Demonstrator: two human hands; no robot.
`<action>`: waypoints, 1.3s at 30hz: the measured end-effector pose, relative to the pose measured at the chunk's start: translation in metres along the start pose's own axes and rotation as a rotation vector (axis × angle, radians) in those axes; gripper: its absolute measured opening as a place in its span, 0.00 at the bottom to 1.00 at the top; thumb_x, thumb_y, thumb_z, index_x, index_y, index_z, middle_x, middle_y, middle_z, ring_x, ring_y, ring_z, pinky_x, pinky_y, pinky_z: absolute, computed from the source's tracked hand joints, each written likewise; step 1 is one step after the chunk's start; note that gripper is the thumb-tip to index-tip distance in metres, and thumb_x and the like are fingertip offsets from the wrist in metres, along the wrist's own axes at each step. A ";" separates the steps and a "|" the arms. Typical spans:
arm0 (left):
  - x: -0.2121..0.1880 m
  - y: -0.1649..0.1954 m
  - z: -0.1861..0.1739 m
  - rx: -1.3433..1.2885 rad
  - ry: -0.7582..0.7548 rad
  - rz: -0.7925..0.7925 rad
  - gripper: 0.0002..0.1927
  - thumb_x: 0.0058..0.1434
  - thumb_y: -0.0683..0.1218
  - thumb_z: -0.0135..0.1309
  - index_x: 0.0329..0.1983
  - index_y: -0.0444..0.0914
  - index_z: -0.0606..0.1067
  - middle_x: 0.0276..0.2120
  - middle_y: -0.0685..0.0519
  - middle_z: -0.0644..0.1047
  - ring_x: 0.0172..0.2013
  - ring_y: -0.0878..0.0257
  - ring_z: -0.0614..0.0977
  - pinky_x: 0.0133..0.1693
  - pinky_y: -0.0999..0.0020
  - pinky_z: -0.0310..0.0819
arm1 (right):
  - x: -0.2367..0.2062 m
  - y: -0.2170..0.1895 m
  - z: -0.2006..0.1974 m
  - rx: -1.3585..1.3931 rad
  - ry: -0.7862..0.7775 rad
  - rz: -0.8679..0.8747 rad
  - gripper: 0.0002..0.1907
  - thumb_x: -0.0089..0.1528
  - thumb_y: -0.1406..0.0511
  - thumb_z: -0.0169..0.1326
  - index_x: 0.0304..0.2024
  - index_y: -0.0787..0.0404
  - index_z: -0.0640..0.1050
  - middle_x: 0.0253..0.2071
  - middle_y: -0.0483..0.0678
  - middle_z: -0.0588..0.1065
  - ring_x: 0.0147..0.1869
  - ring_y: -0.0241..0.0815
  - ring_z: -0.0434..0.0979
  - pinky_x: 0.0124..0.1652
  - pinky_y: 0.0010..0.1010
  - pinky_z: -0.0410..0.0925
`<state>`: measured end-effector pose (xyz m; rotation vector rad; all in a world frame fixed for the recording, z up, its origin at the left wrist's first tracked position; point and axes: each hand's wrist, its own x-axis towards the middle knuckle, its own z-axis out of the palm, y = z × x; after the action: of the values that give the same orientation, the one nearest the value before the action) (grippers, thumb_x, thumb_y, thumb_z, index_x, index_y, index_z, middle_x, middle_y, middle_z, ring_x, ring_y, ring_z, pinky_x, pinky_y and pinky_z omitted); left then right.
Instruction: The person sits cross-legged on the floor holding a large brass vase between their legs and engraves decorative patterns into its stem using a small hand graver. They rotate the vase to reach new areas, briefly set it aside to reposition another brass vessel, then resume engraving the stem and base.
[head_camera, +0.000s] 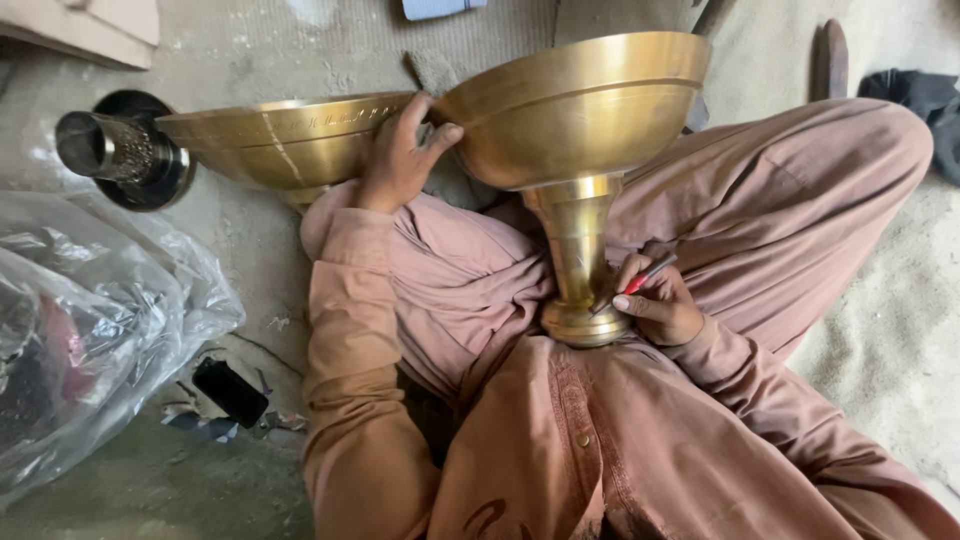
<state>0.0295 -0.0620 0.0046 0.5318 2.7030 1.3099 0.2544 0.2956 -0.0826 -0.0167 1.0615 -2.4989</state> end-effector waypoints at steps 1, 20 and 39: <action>0.005 0.008 0.003 0.007 0.039 -0.006 0.26 0.68 0.61 0.60 0.51 0.34 0.72 0.36 0.45 0.76 0.33 0.56 0.75 0.37 0.61 0.70 | 0.004 -0.002 0.001 0.041 -0.001 -0.009 0.06 0.64 0.75 0.58 0.39 0.65 0.74 0.36 0.51 0.78 0.41 0.42 0.79 0.45 0.32 0.72; 0.007 0.056 0.047 -0.137 0.505 0.166 0.25 0.67 0.57 0.68 0.42 0.35 0.70 0.33 0.50 0.71 0.36 0.59 0.73 0.43 0.64 0.73 | -0.005 -0.025 0.063 -0.887 0.351 -0.394 0.06 0.64 0.77 0.58 0.42 0.66 0.76 0.29 0.46 0.68 0.36 0.35 0.71 0.73 0.44 0.66; 0.002 0.037 0.046 -0.166 0.468 0.211 0.29 0.67 0.63 0.68 0.46 0.35 0.71 0.38 0.52 0.74 0.39 0.61 0.77 0.44 0.65 0.74 | 0.010 -0.020 0.077 -0.932 0.435 -0.319 0.04 0.65 0.75 0.62 0.40 0.68 0.78 0.38 0.47 0.78 0.37 0.31 0.75 0.37 0.21 0.68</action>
<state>0.0479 -0.0064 0.0045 0.5654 2.9116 1.9076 0.2508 0.2511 -0.0163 0.0945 2.4781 -2.0463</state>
